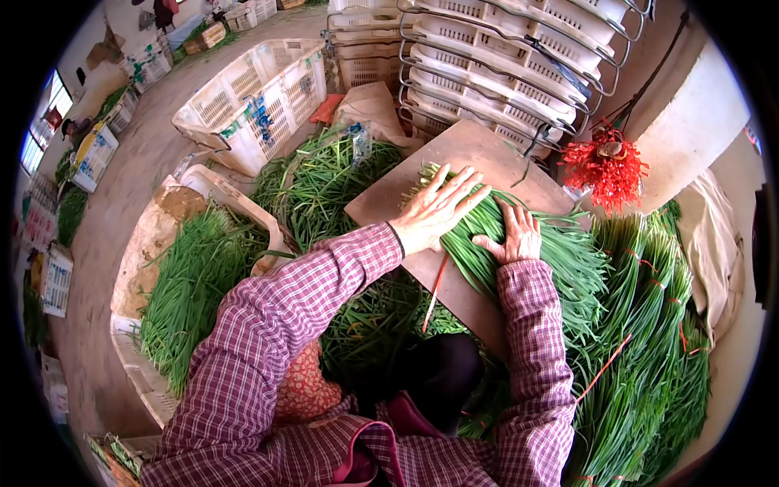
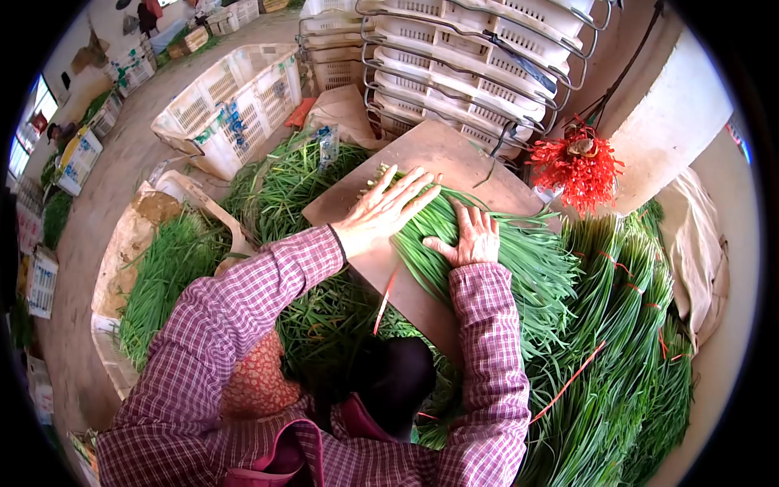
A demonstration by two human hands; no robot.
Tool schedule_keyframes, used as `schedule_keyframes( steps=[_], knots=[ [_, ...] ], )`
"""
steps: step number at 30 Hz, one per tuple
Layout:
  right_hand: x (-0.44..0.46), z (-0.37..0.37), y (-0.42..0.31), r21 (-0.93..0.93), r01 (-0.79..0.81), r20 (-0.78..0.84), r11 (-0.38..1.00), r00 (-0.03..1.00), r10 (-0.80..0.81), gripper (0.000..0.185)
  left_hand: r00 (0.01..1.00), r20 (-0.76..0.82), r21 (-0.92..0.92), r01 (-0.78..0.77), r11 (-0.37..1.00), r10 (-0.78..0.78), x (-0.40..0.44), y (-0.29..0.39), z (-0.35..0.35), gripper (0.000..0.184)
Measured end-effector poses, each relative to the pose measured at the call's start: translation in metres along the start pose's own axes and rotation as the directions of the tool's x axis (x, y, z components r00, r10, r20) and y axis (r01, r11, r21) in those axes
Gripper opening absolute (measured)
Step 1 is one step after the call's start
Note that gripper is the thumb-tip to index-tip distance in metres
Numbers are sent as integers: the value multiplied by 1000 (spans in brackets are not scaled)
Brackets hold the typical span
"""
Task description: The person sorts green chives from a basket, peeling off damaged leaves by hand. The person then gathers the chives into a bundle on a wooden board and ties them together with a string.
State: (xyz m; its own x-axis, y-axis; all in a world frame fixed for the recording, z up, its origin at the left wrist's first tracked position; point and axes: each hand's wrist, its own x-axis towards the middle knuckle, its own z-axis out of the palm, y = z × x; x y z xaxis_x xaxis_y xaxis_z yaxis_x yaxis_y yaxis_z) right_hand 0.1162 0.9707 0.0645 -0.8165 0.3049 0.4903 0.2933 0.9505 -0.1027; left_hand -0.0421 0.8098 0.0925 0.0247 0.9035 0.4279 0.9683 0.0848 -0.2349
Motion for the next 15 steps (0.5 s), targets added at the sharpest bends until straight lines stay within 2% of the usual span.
schedule_keyframes(
  steps=[2,3,5,9,11,13,14,15],
  knots=[
    [2,-4,-2,10,-14,21,1000,1000,14,97,975,215,-91,-41,995,59,15,-2,-8,107],
    [3,-5,-3,24,-23,40,999,999,22,96,934,353,-177,1,984,63,21,-4,-19,118],
    [2,-2,-1,26,-22,41,999,999,21,96,929,359,-279,13,960,92,24,-11,-19,127],
    [0,-1,0,17,-11,-18,1000,1000,12,95,963,244,-245,-52,968,114,5,-16,-33,118],
    [1,-3,-2,30,-39,21,999,999,39,95,997,-64,-339,-53,939,34,-19,-20,-43,83],
    [2,-6,-2,46,-57,50,997,997,54,95,997,-80,-353,-17,936,-12,-46,-22,-47,40],
    [2,-5,-2,42,-46,34,998,998,44,95,982,-191,-293,-60,954,3,-55,-20,-46,24],
    [2,-5,-2,36,-34,17,999,999,34,96,995,-103,-277,-32,960,3,-66,-19,-45,24]
  ],
)
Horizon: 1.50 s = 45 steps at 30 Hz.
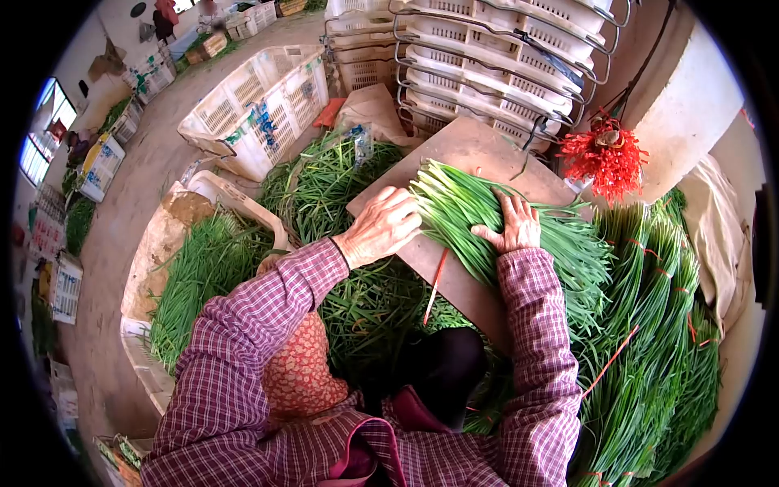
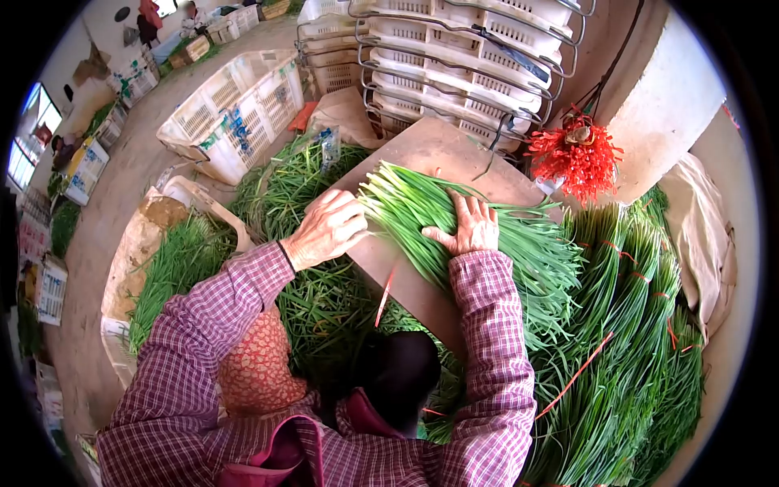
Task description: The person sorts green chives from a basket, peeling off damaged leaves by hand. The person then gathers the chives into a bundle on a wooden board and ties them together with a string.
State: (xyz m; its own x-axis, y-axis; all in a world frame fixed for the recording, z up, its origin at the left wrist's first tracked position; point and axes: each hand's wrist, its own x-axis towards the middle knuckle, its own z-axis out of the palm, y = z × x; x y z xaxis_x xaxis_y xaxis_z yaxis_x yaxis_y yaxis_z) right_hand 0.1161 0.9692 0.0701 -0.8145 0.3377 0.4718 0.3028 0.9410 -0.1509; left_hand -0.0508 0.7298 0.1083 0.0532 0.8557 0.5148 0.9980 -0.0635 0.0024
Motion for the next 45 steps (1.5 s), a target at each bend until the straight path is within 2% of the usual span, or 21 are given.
schedule_keyframes(
  steps=[2,6,8,9,10,14,16,18,20,24,26,27,28,30,32,34,36,38,40,42,45],
  knots=[
    [0,0,0,2,-9,14,1000,1000,9,96,996,82,-4,24,1000,-23,-11,1,6,23],
    [-1,-1,0,3,-18,24,1000,1000,18,95,997,57,23,48,999,-49,-14,2,31,16],
    [-1,1,1,4,-15,19,1000,1000,15,96,994,105,23,34,999,-36,-16,-4,44,10],
    [-1,1,1,3,-6,-6,1000,1000,6,96,1000,21,-20,4,1000,-4,-16,-5,43,7],
    [-1,2,2,1,-5,-8,1000,1000,5,96,1000,18,-18,3,1000,-2,-17,-10,40,7],
    [-1,0,2,7,-18,15,1000,1000,18,96,960,213,174,146,974,-182,-33,-65,-3,8],
    [-2,1,1,9,-28,21,1000,999,28,96,987,81,295,110,949,-139,-37,-108,-50,4],
    [-1,3,3,2,-2,-10,1000,1000,2,96,968,30,417,214,883,-249,-24,-134,-112,10],
    [-1,1,3,6,-7,-13,1000,1000,7,96,953,-135,437,303,847,-271,0,-148,-162,11],
    [-2,0,1,1,-18,-1,1000,1000,18,96,867,-492,428,320,845,-78,76,-144,-230,17],
    [-3,0,1,5,-35,11,999,999,35,97,823,-539,260,367,893,-181,119,-118,-246,20],
    [-3,0,1,4,-35,15,999,999,35,97,801,-534,27,336,942,-270,151,-76,-253,21],
    [-2,0,1,3,-35,20,999,999,35,97,784,-508,-208,289,934,-356,181,-38,-251,21],
    [-2,0,1,1,-28,13,1000,1000,28,97,717,-642,-307,83,948,-270,215,-26,-232,22],
    [-2,-2,0,12,-30,11,999,1000,29,97,798,-544,-406,17,914,-257,228,-5,-214,21],
    [-3,-4,-1,36,-35,-2,999,999,35,97,860,-486,-459,-101,883,-154,238,-2,-165,21],
    [-3,-3,-1,33,-29,-9,999,1000,29,97,869,-479,-380,-73,922,-128,238,-8,-128,20],
    [-2,-1,0,28,-23,-16,999,1000,23,97,951,-206,-363,146,920,-231,218,7,-84,15],
    [-2,-1,1,30,-51,23,998,998,50,99,977,-157,-198,111,974,-143,191,1,-26,11],
    [-2,2,1,21,-56,22,998,998,56,101,988,-154,-199,-7,980,-24,156,-7,3,8],
    [-1,3,1,-29,-52,12,998,999,52,102,997,-68,-118,15,993,-23,121,-25,21,10]
  ],
)
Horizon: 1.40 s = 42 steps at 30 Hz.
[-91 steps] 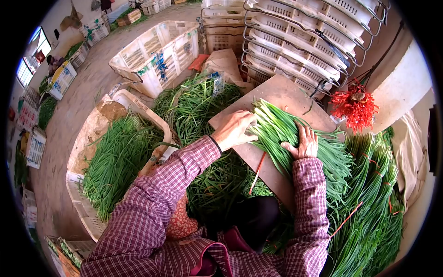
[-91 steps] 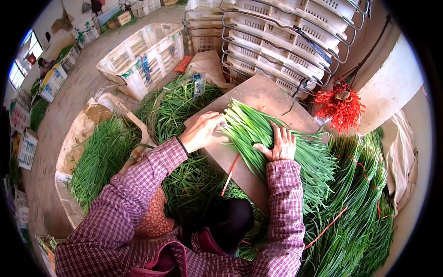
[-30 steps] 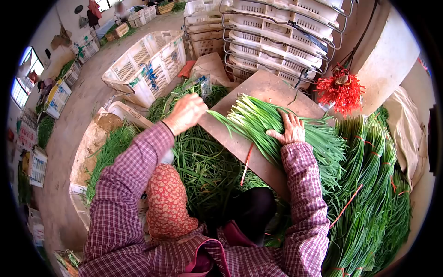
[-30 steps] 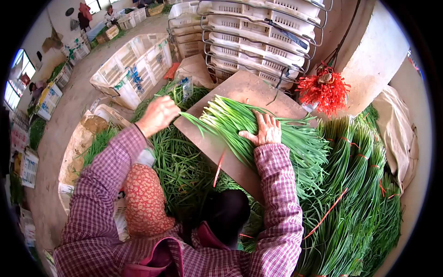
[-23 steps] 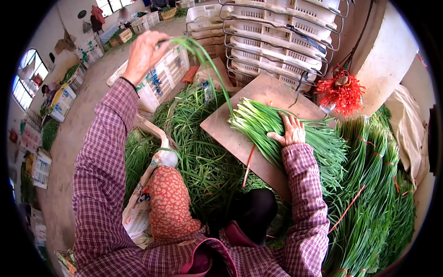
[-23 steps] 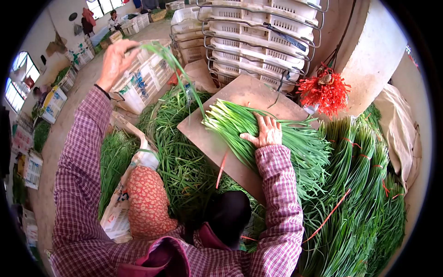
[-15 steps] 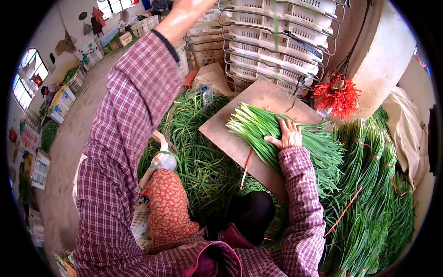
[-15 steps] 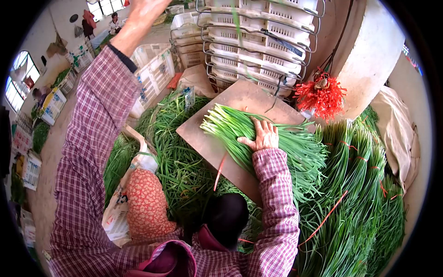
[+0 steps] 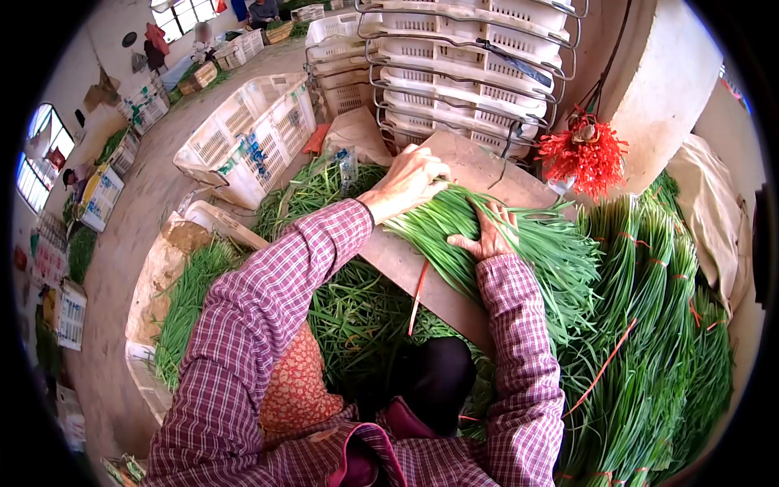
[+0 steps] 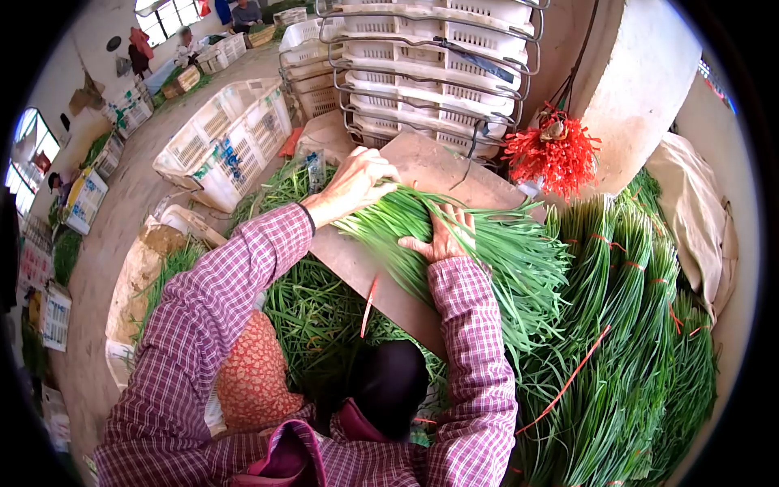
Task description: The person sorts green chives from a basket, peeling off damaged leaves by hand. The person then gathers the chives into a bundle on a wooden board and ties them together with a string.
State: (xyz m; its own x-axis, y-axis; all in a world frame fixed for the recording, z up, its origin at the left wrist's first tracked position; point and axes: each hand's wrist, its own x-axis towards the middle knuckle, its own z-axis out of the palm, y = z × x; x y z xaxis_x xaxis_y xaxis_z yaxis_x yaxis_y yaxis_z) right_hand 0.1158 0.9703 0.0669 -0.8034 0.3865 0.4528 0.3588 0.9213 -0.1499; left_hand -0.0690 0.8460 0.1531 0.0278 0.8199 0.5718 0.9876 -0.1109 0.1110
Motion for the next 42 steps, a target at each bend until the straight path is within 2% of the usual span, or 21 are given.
schedule_keyframes(
  steps=[7,10,12,14,17,18,22,24,25,27,28,29,31,32,37,39,41,42],
  knots=[
    [-1,-2,-1,39,3,-34,999,999,-2,102,997,16,64,-75,995,74,-27,-18,4,12],
    [0,-4,-2,34,-6,-10,999,1000,6,102,991,72,85,-121,989,115,-25,-19,1,14],
    [1,-6,-2,75,-53,91,996,995,46,103,985,104,97,-147,984,137,-22,-19,-6,16],
    [0,-4,0,57,-33,52,998,998,30,102,979,147,96,-156,983,141,-19,-18,-15,21],
    [-1,2,1,40,-6,0,999,1000,6,103,972,188,57,-156,986,143,-14,-23,-21,25],
    [-1,1,1,36,-6,-15,999,1000,6,103,965,241,37,-110,993,98,-12,-22,-22,26],
    [-1,1,1,42,-17,5,999,1000,17,104,959,271,-35,-75,997,82,1,-13,-21,32],
    [-1,2,1,29,-8,-3,1000,1000,8,105,904,422,-115,-17,993,65,7,-2,-15,61],
    [0,2,2,27,-8,-2,1000,1000,8,105,905,421,-117,-17,993,65,4,4,-9,61],
    [0,2,2,29,-5,5,1000,1000,5,104,869,494,-7,47,999,-37,-4,15,4,92],
    [-1,2,2,26,-7,7,1000,1000,7,104,799,601,-32,37,999,-11,-2,14,7,109],
    [-2,1,1,42,5,-6,999,1000,-5,104,799,601,-34,37,999,-9,-5,16,11,109],
    [-3,1,1,57,16,-20,998,1000,-15,103,780,625,41,-44,998,8,-19,23,24,129],
    [-3,1,1,34,30,-30,999,999,-29,103,806,591,60,-26,998,-15,-26,26,28,136],
    [-3,-6,6,0,107,-73,994,992,-107,96,852,520,125,-4,992,-62,-39,35,32,133],
    [-12,-20,24,-21,40,-9,999,999,-40,92,873,481,149,10,989,-82,-38,38,32,120],
    [-30,-39,58,-72,2,-3,997,1000,-2,88,886,457,135,15,991,-75,-39,36,35,117],
    [-42,-53,79,-159,-73,37,985,996,80,82,885,459,124,24,992,-79,-40,35,36,117]
  ],
)
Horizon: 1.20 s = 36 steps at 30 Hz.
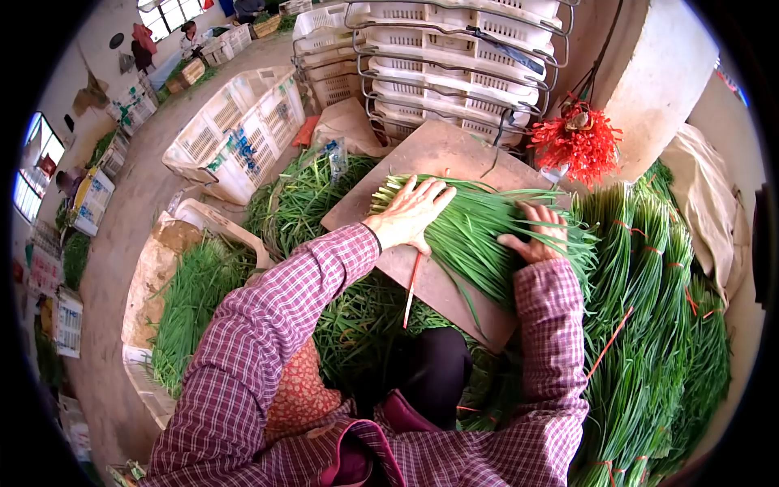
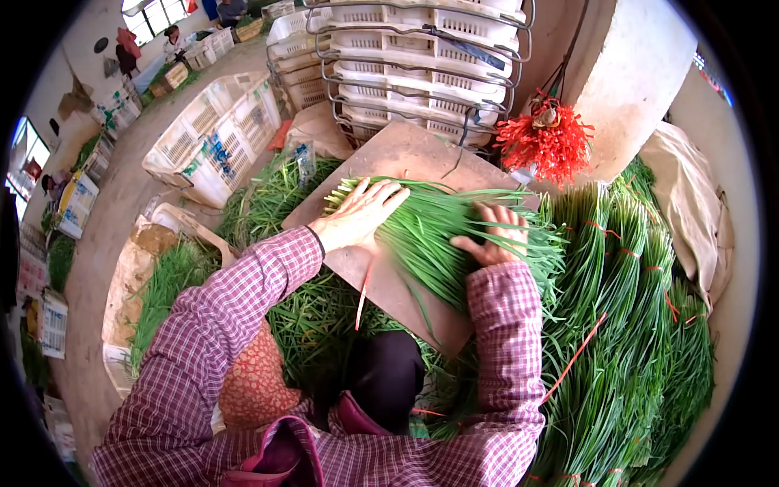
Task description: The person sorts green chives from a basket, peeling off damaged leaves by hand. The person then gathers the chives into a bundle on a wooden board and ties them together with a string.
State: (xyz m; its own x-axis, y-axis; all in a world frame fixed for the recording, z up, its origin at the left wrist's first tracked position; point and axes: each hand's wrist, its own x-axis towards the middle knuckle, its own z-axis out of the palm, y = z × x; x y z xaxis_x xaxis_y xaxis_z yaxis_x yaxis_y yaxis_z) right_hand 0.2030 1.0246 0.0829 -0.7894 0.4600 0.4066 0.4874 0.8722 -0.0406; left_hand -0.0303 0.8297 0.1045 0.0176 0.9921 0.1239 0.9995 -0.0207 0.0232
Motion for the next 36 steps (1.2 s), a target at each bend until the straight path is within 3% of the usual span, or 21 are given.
schedule_keyframes(
  steps=[3,5,7,9,10,12,15,19,21,23,26,31,36],
  knots=[
    [-49,1,110,-7,-396,-28,918,918,396,69,1000,-1,-17,3,1000,-3,2,-2,5,118],
    [-82,-18,162,253,-527,-246,811,776,581,52,1000,-15,-12,2,1000,-2,3,-5,11,119],
    [-104,-55,158,678,-410,-306,611,598,741,44,1000,-14,-34,-1,999,0,2,-5,9,118],
    [-106,-85,116,672,-200,-514,713,567,643,37,1000,-16,-39,2,999,-3,2,-4,8,117],
    [-100,-110,63,509,-291,-570,810,591,571,27,1000,-19,-40,4,999,-4,3,-5,9,116],
    [-84,-125,-20,333,-113,-592,936,747,301,20,1000,-28,-41,-2,999,1,2,-5,8,114],
    [-64,-85,-104,289,285,-353,914,919,-175,18,999,-42,-50,-20,999,18,3,-7,9,113],
    [-59,-11,-144,311,509,-62,803,854,-517,30,999,-46,-89,0,996,-4,4,-6,9,111],
    [-58,9,-153,302,559,-34,772,816,-577,29,998,-58,-66,-8,998,4,3,-7,9,110],
    [-57,16,-161,261,599,-90,757,796,-599,15,999,-48,-61,-11,998,8,3,-7,7,110],
    [-62,28,-157,285,609,-143,740,790,-596,9,997,-70,-70,-29,997,24,4,-7,12,111],
    [-68,6,-157,316,487,-71,814,868,-491,12,996,-85,-62,-22,998,17,3,-7,10,107],
    [-72,7,-151,292,500,13,815,850,-526,33,998,-69,-55,-1,998,-2,5,-8,19,110]
  ],
)
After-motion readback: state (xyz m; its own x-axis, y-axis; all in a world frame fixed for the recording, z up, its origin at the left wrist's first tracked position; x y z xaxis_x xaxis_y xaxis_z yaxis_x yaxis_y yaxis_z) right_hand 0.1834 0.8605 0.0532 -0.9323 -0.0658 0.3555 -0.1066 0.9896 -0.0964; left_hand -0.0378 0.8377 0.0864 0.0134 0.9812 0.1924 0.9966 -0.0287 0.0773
